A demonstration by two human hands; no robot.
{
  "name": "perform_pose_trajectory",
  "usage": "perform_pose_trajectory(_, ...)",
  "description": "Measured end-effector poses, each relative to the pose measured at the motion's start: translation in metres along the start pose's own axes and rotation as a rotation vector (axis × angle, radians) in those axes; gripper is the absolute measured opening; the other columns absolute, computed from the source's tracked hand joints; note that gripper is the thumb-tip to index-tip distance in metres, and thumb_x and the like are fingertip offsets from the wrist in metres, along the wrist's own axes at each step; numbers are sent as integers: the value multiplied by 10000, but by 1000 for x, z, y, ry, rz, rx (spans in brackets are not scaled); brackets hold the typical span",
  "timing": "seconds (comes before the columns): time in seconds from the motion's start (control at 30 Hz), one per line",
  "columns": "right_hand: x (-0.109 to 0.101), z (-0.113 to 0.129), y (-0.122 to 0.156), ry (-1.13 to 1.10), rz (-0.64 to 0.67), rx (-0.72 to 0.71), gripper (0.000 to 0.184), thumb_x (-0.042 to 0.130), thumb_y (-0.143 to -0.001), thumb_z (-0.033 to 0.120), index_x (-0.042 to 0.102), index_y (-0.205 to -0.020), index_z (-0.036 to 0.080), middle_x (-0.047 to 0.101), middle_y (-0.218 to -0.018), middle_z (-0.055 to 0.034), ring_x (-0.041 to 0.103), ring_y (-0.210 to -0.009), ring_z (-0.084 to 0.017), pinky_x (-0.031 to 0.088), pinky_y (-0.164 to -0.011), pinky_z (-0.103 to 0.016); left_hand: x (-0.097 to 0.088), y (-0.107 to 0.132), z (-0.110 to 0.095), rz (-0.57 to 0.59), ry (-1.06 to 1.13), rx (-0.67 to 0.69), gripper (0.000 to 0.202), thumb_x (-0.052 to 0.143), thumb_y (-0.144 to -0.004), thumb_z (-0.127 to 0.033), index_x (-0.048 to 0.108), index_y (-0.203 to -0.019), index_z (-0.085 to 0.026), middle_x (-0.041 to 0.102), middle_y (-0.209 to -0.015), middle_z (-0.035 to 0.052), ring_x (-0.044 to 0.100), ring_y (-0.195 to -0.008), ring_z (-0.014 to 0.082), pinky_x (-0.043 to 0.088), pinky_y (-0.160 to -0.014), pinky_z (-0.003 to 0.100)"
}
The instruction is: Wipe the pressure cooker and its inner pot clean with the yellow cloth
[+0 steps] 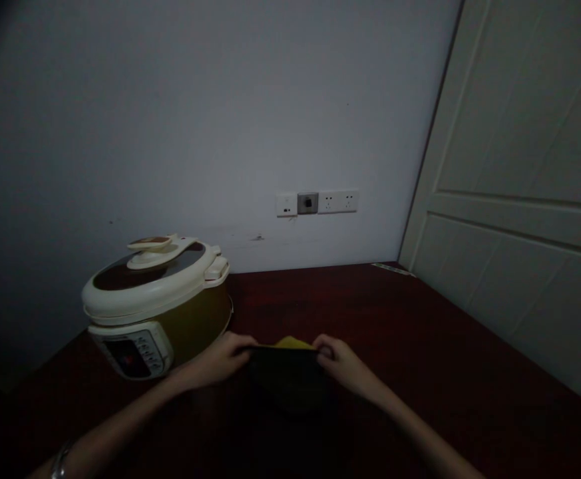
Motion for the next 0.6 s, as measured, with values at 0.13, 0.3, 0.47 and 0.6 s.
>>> perform_pose_trajectory(0.13, -33, 18, -3, -67, -161, -75, 235, 476, -801, 397, 538, -851, 176, 565, -749, 0, 537, -684, -128, 414, -589, -222, -36, -5, 6, -267, 389, 0, 225, 464, -810, -281, 637, -874, -152, 653, -849, 20, 573, -819, 158, 425, -747, 251)
perform_pose_trajectory(0.3, -60, 54, 11, 54, -83, -77, 346, 536, -784, 475, 640, -879, 158, 610, -735, -22, 556, -663, -141, 436, -588, -240, -49, 0, -1, -316, 859, -112, 225, 611, -744, -341, 624, -827, -133, 640, -771, 22, 568, -698, 140, 419, -636, 232)
perform_pose_trajectory(0.47, -71, 75, 29, 4, 160, -16, 374, 600, -740, 509, 691, -866, 168, 634, -661, -25, 554, -550, -126, 430, -473, -222, -43, 11, -7, -161, 1132, -213, 185, 705, -669, -248, 629, -767, -112, 637, -723, 25, 577, -639, 104, 423, -597, 197)
perform_pose_trajectory(0.6, -69, 52, 13, -94, 183, 43, 391, 614, -727, 498, 681, -894, 151, 657, -716, -36, 557, -520, -118, 431, -429, -218, -26, 3, 12, -82, 1107, -296, 178, 662, -675, -233, 646, -807, -116, 661, -755, 39, 610, -682, 121, 459, -640, 211)
Point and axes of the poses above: each hand's wrist, its own y-axis away from the middle knuckle, its own x-axis out of the palm, z = x × y, the point moved 3 cm from there along -y, towards the middle knuckle
